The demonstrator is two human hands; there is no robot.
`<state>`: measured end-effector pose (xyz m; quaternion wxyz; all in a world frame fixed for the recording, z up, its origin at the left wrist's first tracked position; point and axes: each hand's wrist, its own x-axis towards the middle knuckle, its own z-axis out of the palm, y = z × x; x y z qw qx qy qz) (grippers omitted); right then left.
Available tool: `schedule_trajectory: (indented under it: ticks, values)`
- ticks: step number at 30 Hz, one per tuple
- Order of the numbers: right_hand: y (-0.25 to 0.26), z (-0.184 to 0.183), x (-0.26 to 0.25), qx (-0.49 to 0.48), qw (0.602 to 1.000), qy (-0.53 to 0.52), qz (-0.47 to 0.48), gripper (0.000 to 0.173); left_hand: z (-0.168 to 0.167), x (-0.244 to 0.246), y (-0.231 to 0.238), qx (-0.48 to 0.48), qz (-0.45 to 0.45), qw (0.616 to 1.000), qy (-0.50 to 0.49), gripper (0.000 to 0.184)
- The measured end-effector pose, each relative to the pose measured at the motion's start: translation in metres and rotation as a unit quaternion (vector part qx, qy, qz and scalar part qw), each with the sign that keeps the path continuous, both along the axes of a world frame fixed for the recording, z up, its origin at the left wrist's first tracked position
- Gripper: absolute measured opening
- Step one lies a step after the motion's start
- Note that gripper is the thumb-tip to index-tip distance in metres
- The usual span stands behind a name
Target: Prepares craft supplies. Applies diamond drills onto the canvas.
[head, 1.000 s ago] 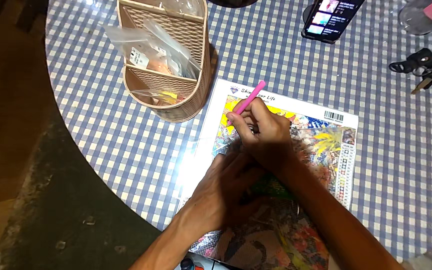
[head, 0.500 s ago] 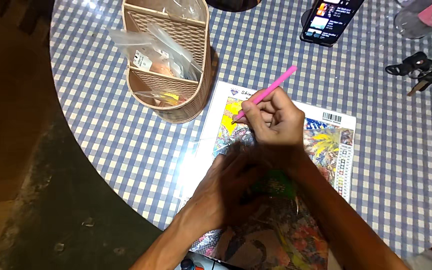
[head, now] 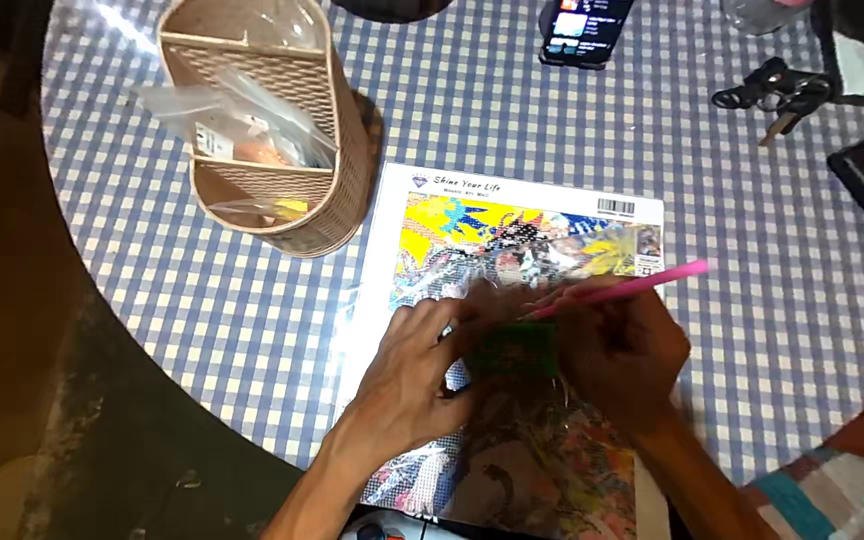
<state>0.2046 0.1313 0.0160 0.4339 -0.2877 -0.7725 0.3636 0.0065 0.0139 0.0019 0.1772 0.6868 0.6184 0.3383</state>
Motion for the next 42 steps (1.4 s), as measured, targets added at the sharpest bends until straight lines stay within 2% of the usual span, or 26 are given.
schedule_trajectory:
  ticks: [7,42]
  values:
    - [-0.0099,-0.0061,0.0019,0.022,0.999,-0.008,0.032,0.018,-0.0006,0.0004,-0.0015,-0.002,0.014,1.000,0.011,0.048]
    - [-0.0106,-0.0058,0.0073,-0.004,0.998,0.048,0.034,0.014,-0.0015,-0.0015,-0.0017,-0.002,0.013,1.000,-0.005,0.048]
